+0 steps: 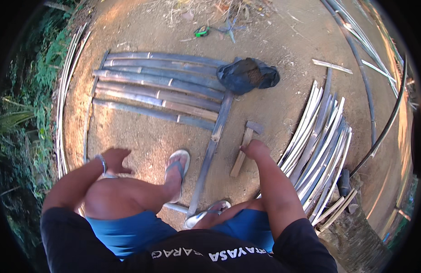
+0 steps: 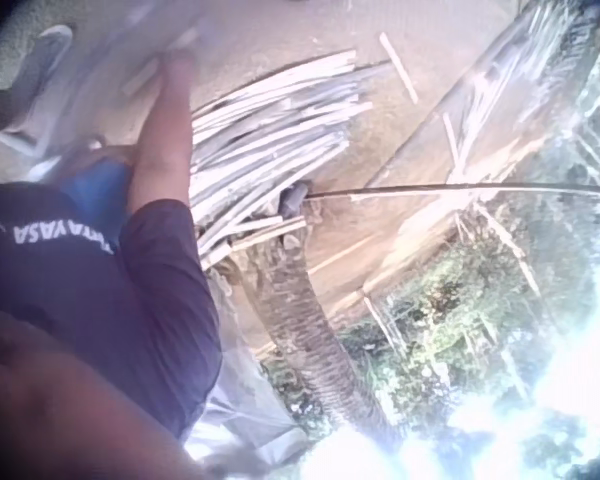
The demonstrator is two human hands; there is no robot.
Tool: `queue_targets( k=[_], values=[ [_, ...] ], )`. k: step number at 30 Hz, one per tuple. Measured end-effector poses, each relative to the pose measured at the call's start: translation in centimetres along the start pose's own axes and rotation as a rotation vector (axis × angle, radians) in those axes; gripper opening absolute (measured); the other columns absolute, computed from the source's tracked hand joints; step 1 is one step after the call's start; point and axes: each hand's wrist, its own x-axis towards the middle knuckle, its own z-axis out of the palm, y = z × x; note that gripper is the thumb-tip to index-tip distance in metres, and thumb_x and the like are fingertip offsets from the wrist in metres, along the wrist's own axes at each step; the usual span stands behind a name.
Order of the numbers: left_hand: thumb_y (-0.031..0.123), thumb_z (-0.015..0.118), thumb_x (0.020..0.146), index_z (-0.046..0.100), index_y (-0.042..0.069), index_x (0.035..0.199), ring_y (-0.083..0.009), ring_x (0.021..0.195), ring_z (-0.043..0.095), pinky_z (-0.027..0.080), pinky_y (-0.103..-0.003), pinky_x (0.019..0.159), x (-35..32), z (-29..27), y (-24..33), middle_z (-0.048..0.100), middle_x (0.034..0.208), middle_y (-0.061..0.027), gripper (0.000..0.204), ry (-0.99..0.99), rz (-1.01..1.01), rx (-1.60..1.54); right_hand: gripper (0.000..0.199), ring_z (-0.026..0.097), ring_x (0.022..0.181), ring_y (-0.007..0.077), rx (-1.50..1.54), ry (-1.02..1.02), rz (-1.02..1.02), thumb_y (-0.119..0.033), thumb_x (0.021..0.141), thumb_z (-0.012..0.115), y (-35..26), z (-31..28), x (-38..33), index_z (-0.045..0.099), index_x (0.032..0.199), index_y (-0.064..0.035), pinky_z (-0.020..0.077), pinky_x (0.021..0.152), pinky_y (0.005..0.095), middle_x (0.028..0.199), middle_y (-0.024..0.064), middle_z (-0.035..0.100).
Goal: The person constructs a bamboo frame by hand and using a hammer. The person aligns bamboo slats across wooden supports, picks up nails from a bag, and hammers them into place, occasionally rotating or adjusting the bamboo pieces.
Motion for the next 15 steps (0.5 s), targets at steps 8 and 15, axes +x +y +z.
queue_targets(
  k=[8,15],
  values=[
    [0.053,0.081,0.084,0.052,0.0,0.147,-0.0414,0.136,0.053,0.041,-0.046,0.116,10.1,12.1,3.0,0.058,0.144,-0.0262,0.088,0.328,0.155,-0.471,0.039,0.07,0.098,0.0415,0.619,0.333,-0.098,-0.04,0.091,0.071,0.9,1.1,5.4,0.071,0.102,-0.0019,0.0542,0.086,0.0476,0.1,0.0234,0.073],
    [0.032,0.08,0.088,0.068,0.002,0.126,-0.036,0.113,0.068,0.053,-0.044,0.098,15.9,10.5,9.8,0.071,0.122,-0.0192,0.05,0.604,0.324,-0.751,0.033,0.071,0.094,0.0409,0.529,0.602,-0.107,-0.033,0.091,0.07,0.5,-4.4,11.5,0.071,0.098,-0.0012,0.0546,0.083,0.0473,0.097,0.0226,0.073]
  ],
)
